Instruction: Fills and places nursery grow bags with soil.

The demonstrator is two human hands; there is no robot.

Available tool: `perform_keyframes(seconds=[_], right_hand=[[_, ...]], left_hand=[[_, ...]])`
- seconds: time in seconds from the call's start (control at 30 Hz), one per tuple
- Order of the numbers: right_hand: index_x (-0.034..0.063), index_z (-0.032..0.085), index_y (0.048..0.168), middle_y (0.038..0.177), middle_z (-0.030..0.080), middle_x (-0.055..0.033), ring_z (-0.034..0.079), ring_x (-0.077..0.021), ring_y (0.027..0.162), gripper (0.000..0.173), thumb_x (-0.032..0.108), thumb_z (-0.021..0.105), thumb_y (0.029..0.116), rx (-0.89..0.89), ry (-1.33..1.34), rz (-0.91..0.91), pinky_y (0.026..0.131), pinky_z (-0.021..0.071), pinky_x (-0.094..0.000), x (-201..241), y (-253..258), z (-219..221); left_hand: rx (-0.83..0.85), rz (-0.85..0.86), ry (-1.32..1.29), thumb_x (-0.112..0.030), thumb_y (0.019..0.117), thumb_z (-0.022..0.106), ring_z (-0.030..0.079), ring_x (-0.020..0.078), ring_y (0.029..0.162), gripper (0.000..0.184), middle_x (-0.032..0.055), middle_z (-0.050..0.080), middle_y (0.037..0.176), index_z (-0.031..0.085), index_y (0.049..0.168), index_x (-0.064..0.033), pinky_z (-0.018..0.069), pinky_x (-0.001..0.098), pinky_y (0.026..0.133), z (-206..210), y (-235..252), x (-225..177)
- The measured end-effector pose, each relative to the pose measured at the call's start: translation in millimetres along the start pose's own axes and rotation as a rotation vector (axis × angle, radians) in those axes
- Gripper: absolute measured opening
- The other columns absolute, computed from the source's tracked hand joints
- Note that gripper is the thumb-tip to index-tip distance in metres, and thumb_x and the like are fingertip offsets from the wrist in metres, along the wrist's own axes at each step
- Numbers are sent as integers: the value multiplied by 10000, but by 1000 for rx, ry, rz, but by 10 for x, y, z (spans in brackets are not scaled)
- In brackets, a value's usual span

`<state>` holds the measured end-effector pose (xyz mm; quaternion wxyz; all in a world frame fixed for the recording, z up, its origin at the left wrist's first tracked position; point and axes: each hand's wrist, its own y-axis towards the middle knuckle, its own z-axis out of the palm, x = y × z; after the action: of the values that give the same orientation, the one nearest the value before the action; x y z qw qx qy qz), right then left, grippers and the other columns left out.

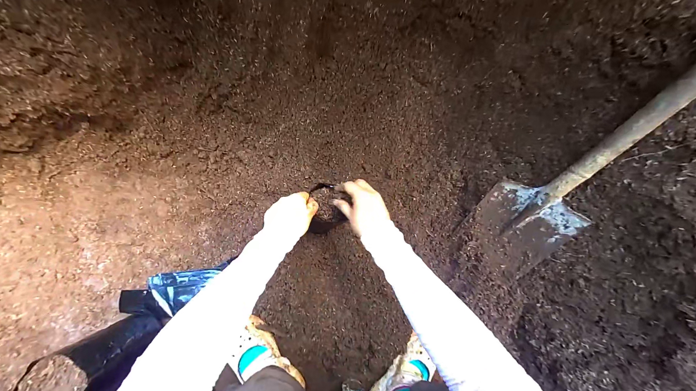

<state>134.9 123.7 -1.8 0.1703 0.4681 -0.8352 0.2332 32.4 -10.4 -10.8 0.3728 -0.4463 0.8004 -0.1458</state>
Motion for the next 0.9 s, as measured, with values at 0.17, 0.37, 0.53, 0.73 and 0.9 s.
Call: perform_keyframes(seconds=[0.17, 0.37, 0.53, 0.73, 0.9], right_hand=[[50, 683, 1263, 1370, 625, -169, 581, -331, 1310, 273, 52, 609, 1000, 57, -159, -5, 1059, 505, -500, 177, 85, 378], [59, 656, 1325, 1355, 633, -180, 630, -353, 1236, 325, 174, 596, 1026, 132, -61, -109, 1029, 511, -565, 4, 199, 183], [53, 564, 1384, 1338, 619, -229, 629, -407, 1211, 768, 696, 506, 969, 186, -9, 287, 973, 506, -637, -240, 102, -132], [68, 665, 1231, 1214, 691, -197, 650, -390, 1186, 509, 439, 335, 1118, 346, -207, 175, 927, 516, -616, -105, 147, -9], [21, 654, 1238, 1238, 673, -218, 636, -383, 1196, 535, 425, 321, 1125, 289, 171, 76, 990, 476, -621, -305, 235, 11]], left_hand=[[-13, 40, -34, -333, 1112, 405, 669, 431, 1052, 392, 241, 685, 1050, 649, 1122, -26, 500, 660, 857, 49, 48, 22], [-187, 192, -180, -435, 1082, 481, 658, 436, 984, 475, 253, 665, 1009, 618, 1160, 12, 484, 679, 844, -289, -26, -176], [138, -145, -369, -584, 957, 654, 706, 394, 1002, 934, 295, 631, 1268, 147, 1625, -172, 586, 547, 866, -70, 252, 69], [171, -186, -277, -401, 1062, 567, 617, 411, 1152, 769, 324, 546, 1369, 162, 1620, -62, 487, 549, 993, 224, 391, -50], [76, -141, -221, -379, 1064, 562, 585, 465, 1258, 665, 321, 573, 1368, 288, 1581, -63, 447, 637, 1048, 263, 386, 32]])
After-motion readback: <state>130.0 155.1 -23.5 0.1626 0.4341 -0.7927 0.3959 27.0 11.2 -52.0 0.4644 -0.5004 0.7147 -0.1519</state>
